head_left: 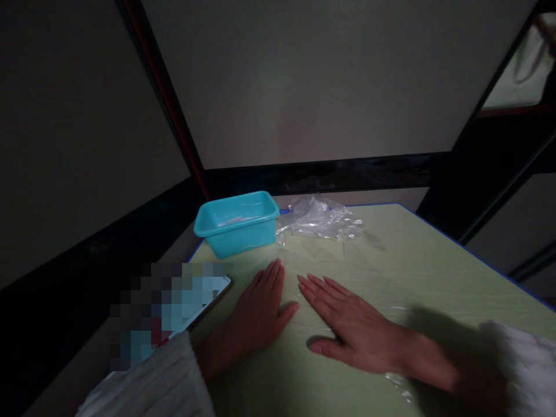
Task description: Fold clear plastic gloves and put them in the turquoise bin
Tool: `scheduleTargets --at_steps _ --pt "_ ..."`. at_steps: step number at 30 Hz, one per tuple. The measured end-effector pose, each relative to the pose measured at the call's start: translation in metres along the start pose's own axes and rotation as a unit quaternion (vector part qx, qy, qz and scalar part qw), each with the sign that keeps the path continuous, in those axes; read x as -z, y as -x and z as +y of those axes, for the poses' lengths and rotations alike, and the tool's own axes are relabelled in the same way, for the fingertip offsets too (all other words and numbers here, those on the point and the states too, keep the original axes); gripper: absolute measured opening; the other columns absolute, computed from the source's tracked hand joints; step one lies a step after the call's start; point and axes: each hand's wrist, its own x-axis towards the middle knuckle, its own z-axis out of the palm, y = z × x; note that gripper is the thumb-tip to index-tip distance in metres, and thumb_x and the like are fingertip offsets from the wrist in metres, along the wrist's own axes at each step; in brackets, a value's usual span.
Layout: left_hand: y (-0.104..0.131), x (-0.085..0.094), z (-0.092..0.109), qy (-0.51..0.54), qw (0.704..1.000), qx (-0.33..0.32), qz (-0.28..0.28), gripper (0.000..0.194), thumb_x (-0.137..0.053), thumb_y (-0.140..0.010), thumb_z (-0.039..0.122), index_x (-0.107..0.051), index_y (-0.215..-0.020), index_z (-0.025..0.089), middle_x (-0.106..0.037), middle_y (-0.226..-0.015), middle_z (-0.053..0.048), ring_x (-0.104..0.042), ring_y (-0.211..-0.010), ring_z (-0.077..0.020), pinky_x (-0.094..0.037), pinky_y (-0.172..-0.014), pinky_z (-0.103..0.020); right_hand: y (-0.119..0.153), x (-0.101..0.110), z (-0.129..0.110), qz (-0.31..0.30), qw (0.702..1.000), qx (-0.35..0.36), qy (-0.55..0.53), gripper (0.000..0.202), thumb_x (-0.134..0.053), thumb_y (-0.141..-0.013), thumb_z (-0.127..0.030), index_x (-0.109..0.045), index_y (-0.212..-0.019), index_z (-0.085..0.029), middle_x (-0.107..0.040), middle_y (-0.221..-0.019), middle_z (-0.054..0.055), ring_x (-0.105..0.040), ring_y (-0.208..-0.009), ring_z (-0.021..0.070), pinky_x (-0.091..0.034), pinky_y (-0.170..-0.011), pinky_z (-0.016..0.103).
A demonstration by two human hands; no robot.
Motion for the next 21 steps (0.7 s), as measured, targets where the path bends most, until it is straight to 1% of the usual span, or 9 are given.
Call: scheduleTargets --at_steps 6,11,13,16,19,21 --pt "0.000 0.003 0.002 0.005 1.000 0.003 0.000 0.064 -0.037 -0.088 0.042 -0.030 -0.134 -0.002 -0.026 -0.143 -0.025 -0.021 -0.135 -0.0300 -0.029 -0.106 -0.047 0.007 0.003 0.006 0.012 1.000 -0.004 0.011 0.086 -0.038 -0.083 -0.063 -0.016 -0.143 -0.005 -0.011 -0.147 0.020 -0.011 -0.136 0.0303 -0.016 -0.109 0.052" --pt "0.000 0.006 0.002 0.009 1.000 0.012 -0.009 0.064 -0.039 -0.088 0.041 -0.030 -0.135 -0.001 -0.026 -0.144 -0.024 -0.021 -0.135 -0.0297 -0.028 -0.107 -0.047 0.009 0.007 0.018 0.009 0.999 -0.027 0.045 0.091 -0.029 -0.083 -0.069 -0.013 -0.143 -0.003 -0.008 -0.148 0.019 -0.008 -0.136 0.0319 -0.012 -0.110 0.052" --pt "0.000 0.008 0.002 0.009 1.000 0.016 -0.019 0.065 -0.038 -0.088 0.042 -0.029 -0.136 -0.001 -0.024 -0.144 -0.024 -0.020 -0.135 -0.0299 -0.027 -0.107 -0.048 0.008 0.008 0.024 0.025 0.998 -0.045 0.047 0.090 -0.027 -0.084 -0.068 -0.014 -0.142 -0.001 -0.009 -0.148 0.020 -0.008 -0.136 0.0322 -0.012 -0.109 0.053" --pt "0.001 0.009 0.003 -0.006 0.999 0.024 -0.032 0.065 -0.037 -0.089 0.042 -0.029 -0.136 -0.002 -0.023 -0.144 -0.025 -0.021 -0.135 -0.0316 -0.025 -0.107 -0.051 0.004 0.007 0.032 0.072 0.992 -0.088 0.059 0.082 -0.023 -0.087 -0.064 -0.020 -0.142 -0.003 -0.015 -0.147 0.021 -0.013 -0.136 0.0304 -0.016 -0.109 0.052" --pt "0.004 0.008 0.004 -0.023 0.999 0.021 -0.019 0.065 -0.037 -0.088 0.045 -0.034 -0.134 -0.001 -0.028 -0.142 -0.025 -0.025 -0.133 -0.0348 -0.027 -0.105 -0.055 0.000 0.004 0.037 0.108 0.986 -0.106 0.073 0.078 -0.027 -0.088 -0.062 -0.025 -0.141 -0.004 -0.020 -0.146 0.021 -0.016 -0.135 0.0308 -0.018 -0.108 0.052" --pt "0.006 0.007 0.004 -0.036 0.999 0.018 0.005 0.067 -0.038 -0.087 0.049 -0.036 -0.132 -0.001 -0.029 -0.141 -0.026 -0.027 -0.132 -0.0374 -0.027 -0.103 -0.058 0.000 0.003 0.036 0.100 0.987 -0.100 0.077 0.081 -0.031 -0.087 -0.062 -0.025 -0.140 -0.002 -0.018 -0.146 0.022 -0.015 -0.135 0.0318 -0.018 -0.108 0.052"
